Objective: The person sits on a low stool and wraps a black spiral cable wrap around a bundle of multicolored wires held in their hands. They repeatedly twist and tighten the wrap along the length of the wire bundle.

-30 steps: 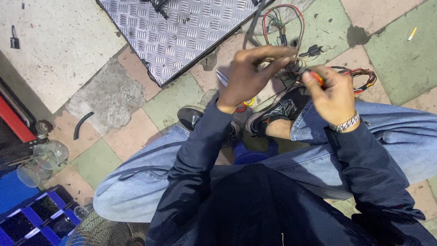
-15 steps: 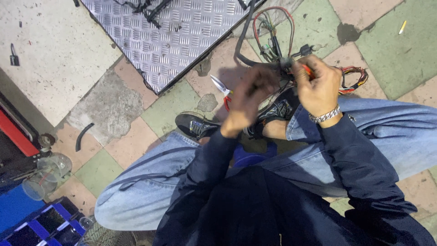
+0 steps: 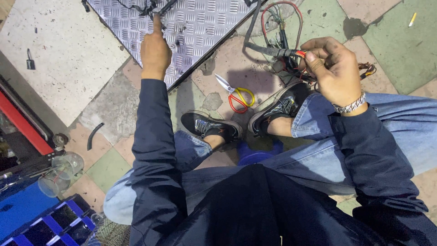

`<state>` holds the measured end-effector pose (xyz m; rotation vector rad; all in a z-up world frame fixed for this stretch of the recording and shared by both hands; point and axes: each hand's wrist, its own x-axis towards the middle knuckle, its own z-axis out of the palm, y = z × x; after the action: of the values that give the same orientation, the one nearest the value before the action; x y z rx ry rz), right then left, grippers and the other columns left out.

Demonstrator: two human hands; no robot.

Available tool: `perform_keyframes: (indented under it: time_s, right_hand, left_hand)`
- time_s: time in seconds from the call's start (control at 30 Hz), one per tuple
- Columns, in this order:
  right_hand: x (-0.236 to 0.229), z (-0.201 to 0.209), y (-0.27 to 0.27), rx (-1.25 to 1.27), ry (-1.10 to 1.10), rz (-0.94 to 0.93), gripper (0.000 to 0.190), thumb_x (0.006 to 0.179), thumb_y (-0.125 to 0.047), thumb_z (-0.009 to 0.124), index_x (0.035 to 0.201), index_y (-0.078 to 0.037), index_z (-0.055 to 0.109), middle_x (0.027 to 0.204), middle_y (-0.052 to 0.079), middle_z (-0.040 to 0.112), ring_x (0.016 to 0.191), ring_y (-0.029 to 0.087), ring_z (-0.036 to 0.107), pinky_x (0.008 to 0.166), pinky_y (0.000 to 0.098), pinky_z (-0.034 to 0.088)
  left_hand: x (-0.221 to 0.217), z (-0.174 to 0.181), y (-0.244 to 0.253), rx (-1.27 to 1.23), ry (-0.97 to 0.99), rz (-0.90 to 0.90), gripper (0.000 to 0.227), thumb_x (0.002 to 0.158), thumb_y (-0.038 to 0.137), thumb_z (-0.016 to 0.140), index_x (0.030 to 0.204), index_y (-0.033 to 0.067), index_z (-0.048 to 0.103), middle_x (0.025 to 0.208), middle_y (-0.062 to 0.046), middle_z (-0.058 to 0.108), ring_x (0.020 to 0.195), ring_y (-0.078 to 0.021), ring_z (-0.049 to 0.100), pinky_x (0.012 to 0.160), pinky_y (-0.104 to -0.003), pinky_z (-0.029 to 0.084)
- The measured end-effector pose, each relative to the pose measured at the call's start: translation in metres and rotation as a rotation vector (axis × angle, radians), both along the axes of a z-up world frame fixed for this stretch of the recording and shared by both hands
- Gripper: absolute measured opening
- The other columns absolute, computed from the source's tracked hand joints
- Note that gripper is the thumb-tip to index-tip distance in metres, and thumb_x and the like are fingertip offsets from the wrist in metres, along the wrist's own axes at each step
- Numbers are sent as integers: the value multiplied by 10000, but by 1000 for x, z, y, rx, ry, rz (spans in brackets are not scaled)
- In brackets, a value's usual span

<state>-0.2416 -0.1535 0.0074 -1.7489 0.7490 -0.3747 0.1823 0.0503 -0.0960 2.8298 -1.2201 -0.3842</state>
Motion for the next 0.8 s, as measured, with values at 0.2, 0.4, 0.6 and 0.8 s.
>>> perform_keyframes:
  time_s: [0.2,0.4,0.6,0.8]
  right_hand:
    - [2,-14,4,-2,-111,-8,57,1147,16,544,1193,22,511,823,94,615,797,193,682,714,302,548]
    - [5,-2,7,-95,-36,25,83,1131,47,542,1206,20,520,825,61,606,731,179,612,671,302,494]
    - [4,-11,-3,-27,-40,31,61,1156,-34,532,1204,3,530,770,58,584,681,155,586,648,283,494]
    - [18,-49,-26,-416,-4,-5,249,1246,-154,593,1077,-1,692,821,53,601,725,180,527,632,359,392]
  left_hand:
    - [-55,17,-35,-474,-231,-248,307,806,-110,758,1027,99,799,902,-8,812,875,-222,752,925,-447,523]
    - [-219,63,-88,-755,556,-704,438,979,362,759,1334,164,596,1291,-74,720,1151,-251,740,1069,-472,569]
    - [-232,70,-96,-944,780,-612,233,982,195,727,1173,76,666,1108,-88,743,1017,-239,754,925,-346,624]
    - [-224,86,-113,-879,1204,-225,368,933,457,670,1039,111,740,724,-54,740,661,-126,707,689,-280,587]
